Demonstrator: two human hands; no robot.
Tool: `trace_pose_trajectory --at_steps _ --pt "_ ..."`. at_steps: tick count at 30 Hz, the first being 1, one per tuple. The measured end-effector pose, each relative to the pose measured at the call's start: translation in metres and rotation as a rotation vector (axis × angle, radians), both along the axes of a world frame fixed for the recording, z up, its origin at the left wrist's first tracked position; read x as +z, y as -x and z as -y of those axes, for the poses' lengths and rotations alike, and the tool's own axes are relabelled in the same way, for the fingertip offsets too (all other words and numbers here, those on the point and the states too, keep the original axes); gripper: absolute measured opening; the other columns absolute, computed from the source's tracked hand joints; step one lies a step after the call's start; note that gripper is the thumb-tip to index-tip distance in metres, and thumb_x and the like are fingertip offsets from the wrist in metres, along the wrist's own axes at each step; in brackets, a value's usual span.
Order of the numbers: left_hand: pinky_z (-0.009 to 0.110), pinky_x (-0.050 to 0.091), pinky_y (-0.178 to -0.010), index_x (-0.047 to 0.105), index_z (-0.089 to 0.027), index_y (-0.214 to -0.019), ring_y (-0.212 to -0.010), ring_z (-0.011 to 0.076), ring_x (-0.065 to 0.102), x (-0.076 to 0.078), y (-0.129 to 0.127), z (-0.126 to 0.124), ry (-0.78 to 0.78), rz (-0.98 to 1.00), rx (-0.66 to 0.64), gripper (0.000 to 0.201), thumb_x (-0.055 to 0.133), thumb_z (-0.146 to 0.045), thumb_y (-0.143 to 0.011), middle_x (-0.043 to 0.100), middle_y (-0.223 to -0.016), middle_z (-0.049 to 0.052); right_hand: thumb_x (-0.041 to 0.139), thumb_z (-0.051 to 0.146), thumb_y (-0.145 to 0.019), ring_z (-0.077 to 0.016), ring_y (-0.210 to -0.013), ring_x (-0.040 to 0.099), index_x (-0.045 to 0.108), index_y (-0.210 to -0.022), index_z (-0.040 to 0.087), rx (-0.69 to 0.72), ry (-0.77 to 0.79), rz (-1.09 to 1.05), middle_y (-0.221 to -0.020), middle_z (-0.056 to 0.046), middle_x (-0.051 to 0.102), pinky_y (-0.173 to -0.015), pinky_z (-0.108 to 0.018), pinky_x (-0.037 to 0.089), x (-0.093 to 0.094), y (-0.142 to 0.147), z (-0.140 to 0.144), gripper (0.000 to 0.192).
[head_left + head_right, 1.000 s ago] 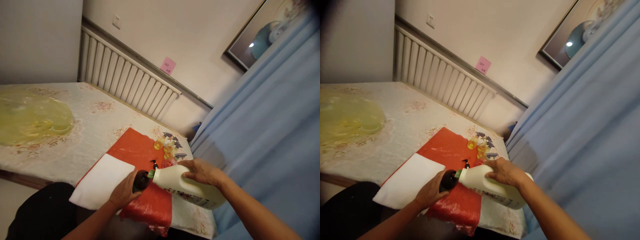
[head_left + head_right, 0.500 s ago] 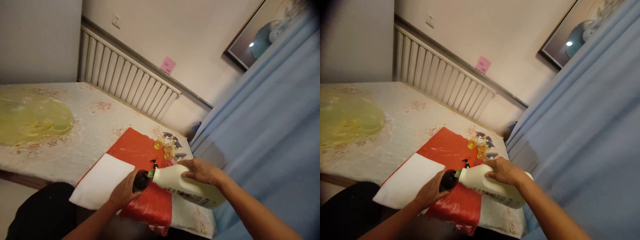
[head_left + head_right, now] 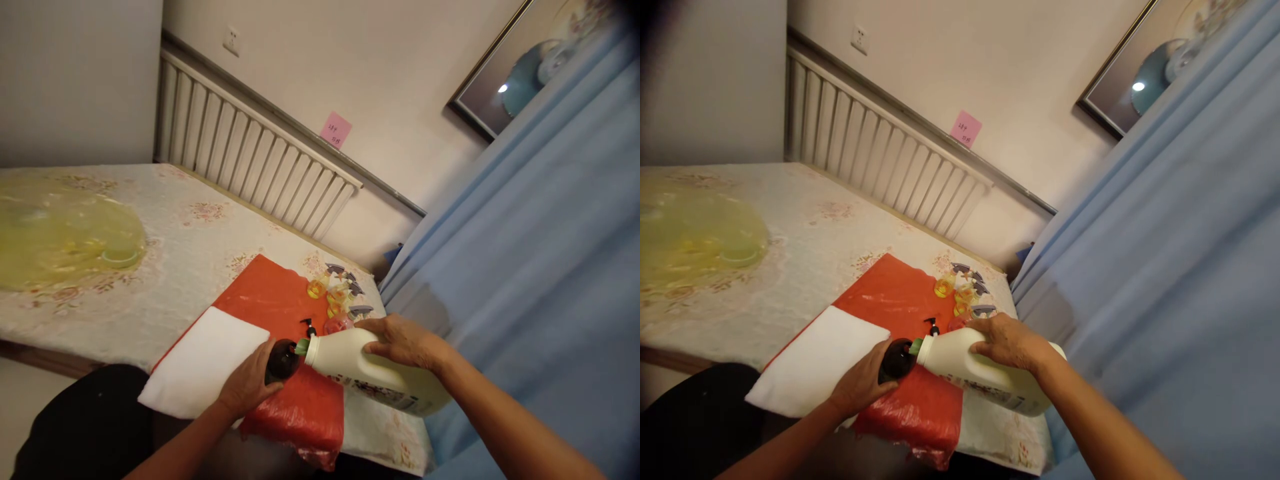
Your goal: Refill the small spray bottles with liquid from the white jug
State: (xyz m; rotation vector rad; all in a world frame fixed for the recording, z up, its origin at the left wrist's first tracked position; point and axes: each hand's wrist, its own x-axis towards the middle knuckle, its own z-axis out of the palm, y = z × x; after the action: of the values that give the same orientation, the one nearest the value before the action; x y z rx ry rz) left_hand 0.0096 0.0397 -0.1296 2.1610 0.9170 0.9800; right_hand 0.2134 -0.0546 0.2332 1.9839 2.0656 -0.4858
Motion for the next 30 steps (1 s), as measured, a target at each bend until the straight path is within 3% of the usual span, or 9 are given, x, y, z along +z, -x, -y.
trace_pose_trajectory --at_steps 11,30 --pt "0.05 0.036 -0.113 0.025 -0.023 -0.146 -0.136 0.0324 0.044 0.0065 0.0006 0.0015 0.006 -0.003 -0.001 0.087 0.069 -0.025 -0.071 0.045 -0.148 0.015 0.058 0.035 -0.087 -0.0239 -0.096 0.065 0.061 -0.127 0.029 -0.009 0.003 0.013 -0.11 -0.004 0.072 -0.083 -0.031 0.047 0.0029 0.004 0.0004 0.041" --pt "0.05 0.035 -0.114 0.024 -0.019 -0.146 -0.137 0.0324 0.041 0.0015 0.0007 -0.0005 -0.001 -0.015 -0.014 0.087 0.069 -0.026 -0.072 0.043 -0.148 0.018 0.061 0.036 -0.084 -0.0258 -0.099 0.066 0.062 -0.127 0.03 -0.019 -0.012 -0.015 -0.113 -0.004 0.072 -0.086 -0.033 0.048 0.0004 0.0024 -0.0021 0.043"
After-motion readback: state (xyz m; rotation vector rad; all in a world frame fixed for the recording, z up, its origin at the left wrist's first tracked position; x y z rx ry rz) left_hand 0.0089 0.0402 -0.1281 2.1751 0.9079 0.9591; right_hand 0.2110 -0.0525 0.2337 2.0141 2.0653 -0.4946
